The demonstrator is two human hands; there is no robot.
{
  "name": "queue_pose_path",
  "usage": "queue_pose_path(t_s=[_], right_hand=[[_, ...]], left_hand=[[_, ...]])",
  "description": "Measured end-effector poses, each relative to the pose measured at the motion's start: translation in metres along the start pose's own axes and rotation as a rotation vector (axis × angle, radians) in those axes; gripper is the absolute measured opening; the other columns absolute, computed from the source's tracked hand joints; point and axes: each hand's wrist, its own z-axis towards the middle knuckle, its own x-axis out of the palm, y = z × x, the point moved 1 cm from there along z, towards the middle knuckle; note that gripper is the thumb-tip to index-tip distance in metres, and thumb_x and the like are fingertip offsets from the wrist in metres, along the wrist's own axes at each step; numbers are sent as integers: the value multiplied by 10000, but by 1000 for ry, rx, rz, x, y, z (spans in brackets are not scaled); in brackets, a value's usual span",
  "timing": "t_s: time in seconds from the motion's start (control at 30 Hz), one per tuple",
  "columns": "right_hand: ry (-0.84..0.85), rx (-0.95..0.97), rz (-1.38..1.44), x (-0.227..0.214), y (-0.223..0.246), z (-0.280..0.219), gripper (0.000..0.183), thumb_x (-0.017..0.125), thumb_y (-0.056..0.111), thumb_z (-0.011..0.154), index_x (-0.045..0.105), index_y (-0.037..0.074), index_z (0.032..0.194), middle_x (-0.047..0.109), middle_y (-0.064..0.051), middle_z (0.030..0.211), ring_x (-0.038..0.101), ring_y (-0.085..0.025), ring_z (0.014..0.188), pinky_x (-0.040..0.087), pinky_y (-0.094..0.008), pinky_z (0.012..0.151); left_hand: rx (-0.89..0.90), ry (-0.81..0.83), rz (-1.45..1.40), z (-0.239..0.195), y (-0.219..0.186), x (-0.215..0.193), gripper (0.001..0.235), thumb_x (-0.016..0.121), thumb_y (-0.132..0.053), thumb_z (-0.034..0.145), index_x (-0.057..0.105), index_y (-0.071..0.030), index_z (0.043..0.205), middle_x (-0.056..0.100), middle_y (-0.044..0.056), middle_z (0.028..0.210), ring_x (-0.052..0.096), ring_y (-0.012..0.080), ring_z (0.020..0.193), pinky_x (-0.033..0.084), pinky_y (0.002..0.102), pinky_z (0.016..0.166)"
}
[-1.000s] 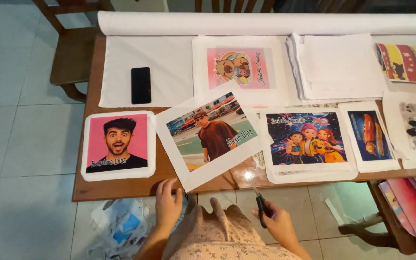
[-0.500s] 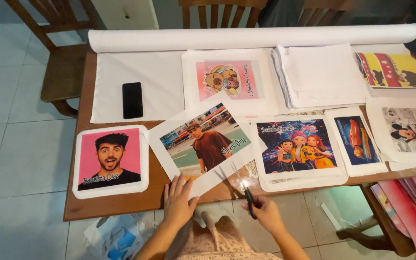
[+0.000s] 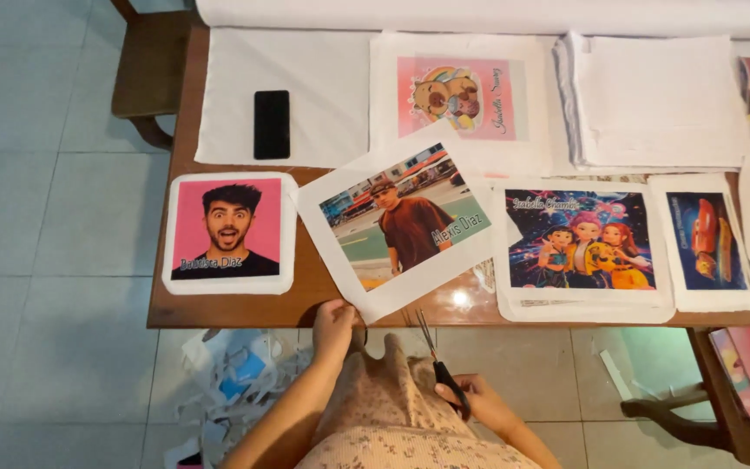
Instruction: Cutting out printed images from paper sheets using scissors on a work table.
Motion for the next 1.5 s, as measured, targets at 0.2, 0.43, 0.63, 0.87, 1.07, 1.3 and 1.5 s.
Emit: queue_pose_path(t_s=[0.2,0.43,0.63,0.87,1.07,1.3,1.5], right_hand=[[76,45,-155,7,-5,15,547,785,539,849,525,132,592,478,1,511,450,-105,458,310,-229,511],[116,60,-156,47,6,46,513,766,475,911,525,130,617,494,-44,492,422,-138,403,321,-266,461],[137,-48,-192,65,34,39,513,746,531,873,565,150,582,563,-4,526,489,-112,477,356,-240,573],[210,32,-57,66,30,36,391,734,405,926,616,109,699,675,-40,633,627,-130,545,524,-249,600],[199,-49,-137,82,49,34,445,682,481,936,605,158,640,632,18,609,563,-105,550,456,-232,657],[234,49,-144,71,35,31,384,704,458,933,614,147,726,665,0,679,587,-102,635,423,-251,768],[332,-64,-313,49,37,19,477,637,601,870,668,145,734,684,30,640,617,-88,516,514,-214,559]], left_hand=[[-175,121,38,-8,-14,-7,301,601,-281,946,690,-41,787,720,66,694,670,153,549,513,257,510],[-168,200,-2,0,-1,-11,213,673,-208,927,739,-11,971,636,64,620,592,145,493,391,227,437],[-163,277,-34,5,1,-16,170,681,-167,916,721,-2,927,598,59,608,583,154,522,396,236,483],[-188,365,-75,12,9,-18,155,660,-109,905,655,-32,771,593,67,589,577,161,484,362,232,438],[-154,356,22,4,1,-23,168,653,-179,928,730,-31,911,606,52,583,591,154,500,364,228,462],[-220,363,-114,6,0,-28,161,668,-166,907,707,-15,951,592,53,598,565,157,502,365,253,459],[-163,313,-81,16,8,-29,150,613,-150,933,674,-24,876,606,57,589,602,163,491,367,243,453]])
